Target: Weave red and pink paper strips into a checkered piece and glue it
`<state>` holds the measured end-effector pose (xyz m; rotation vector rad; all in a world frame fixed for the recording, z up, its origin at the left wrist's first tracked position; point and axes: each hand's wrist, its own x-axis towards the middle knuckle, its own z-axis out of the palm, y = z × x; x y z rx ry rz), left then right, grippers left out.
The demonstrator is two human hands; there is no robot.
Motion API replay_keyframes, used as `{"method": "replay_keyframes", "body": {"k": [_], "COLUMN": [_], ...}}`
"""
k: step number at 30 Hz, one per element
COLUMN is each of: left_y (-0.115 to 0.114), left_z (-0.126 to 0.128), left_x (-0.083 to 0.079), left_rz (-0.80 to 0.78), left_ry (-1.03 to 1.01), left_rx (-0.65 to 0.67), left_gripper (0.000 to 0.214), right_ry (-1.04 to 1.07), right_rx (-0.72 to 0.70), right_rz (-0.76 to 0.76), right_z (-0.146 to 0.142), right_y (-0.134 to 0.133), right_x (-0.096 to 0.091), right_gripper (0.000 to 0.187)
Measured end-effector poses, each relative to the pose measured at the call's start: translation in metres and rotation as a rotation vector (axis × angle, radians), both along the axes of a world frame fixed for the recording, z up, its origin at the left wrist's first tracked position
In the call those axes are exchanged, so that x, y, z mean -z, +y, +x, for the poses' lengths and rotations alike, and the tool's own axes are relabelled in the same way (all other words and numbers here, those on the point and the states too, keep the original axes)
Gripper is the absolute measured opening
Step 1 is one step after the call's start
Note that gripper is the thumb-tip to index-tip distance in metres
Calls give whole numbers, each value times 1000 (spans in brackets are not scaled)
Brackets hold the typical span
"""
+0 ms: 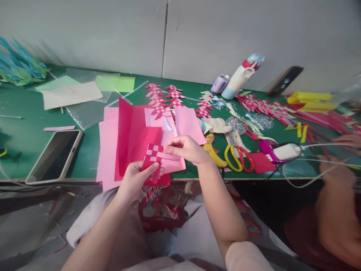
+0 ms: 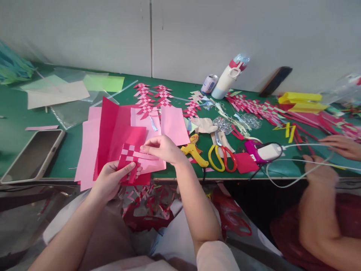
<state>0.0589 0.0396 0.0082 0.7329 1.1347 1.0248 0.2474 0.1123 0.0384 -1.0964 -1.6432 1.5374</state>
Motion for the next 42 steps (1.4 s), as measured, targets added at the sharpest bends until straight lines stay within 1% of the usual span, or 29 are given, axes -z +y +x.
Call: {"method": "replay_keyframes", "body": {"k": [5, 9, 14, 19, 21, 24, 25, 26, 27, 28, 31, 32, 34, 36, 38, 40, 42], "left_y": [0, 1, 1, 0, 0, 1, 1, 2, 3, 3, 3, 3, 3, 2, 2, 1, 1], "left_z": [1, 0, -3, -4, -3, -2, -2, -1, -1, -1, 1, 2, 4, 6, 8, 9, 8], "left_x": [0, -2, -3, -6, -8, -10, -10, -10, -10, -9, -8, -8, -8, -8, -7, -5, -3], "left_rz": [-2, -7, -16, -35, -47, -43, -35, -26, -18, -11, 5, 16, 47, 84, 115, 141, 155], "left_ry": [-5, -17, -5, -17, -32, -76, -93, -109, -123, -137, -169, -179, -191, -185, -163, -137, -118], "left_rx": [-10, 8, 84, 44, 36, -30, -62, -94, -126, -157, -242, -262, -283, -300, -307, -288, -247], "left_gripper": [26, 26, 30, 33, 32, 31, 31, 31, 31, 31, 32, 31, 29, 26, 23, 22, 22], "right_ry": [-25, -94, -184, -224, -248, -321, -337, -342, -334, -313, -176, -120, 35, 206, 327, 391, 428], "right_rx": [88, 98, 90, 101, 160, 382, 456, 497, 502, 463, 223, 187, 173, 216, 267, 313, 342], "right_rz": [20, 107, 179, 223, 303, 509, 548, 547, 505, 424, 113, 37, -81, -219, -336, -367, -354], "right_z": [-4, -5, -5, -6, -7, -6, -6, -5, -5, -5, -11, -15, -27, -39, -48, -53, -54], "right_y": [-1, -1, -3, -3, -5, -10, -13, -17, -21, -25, -34, -36, -36, -34, -32, -29, -28], "right_x": [2, 1, -4, -8, -11, -16, -18, -19, -20, -19, -12, -7, 3, 13, 20, 23, 25], "right_gripper": [28, 23, 23, 25, 21, 20, 21, 20, 22, 26, 38, 38, 35, 37, 39, 39, 38]}}
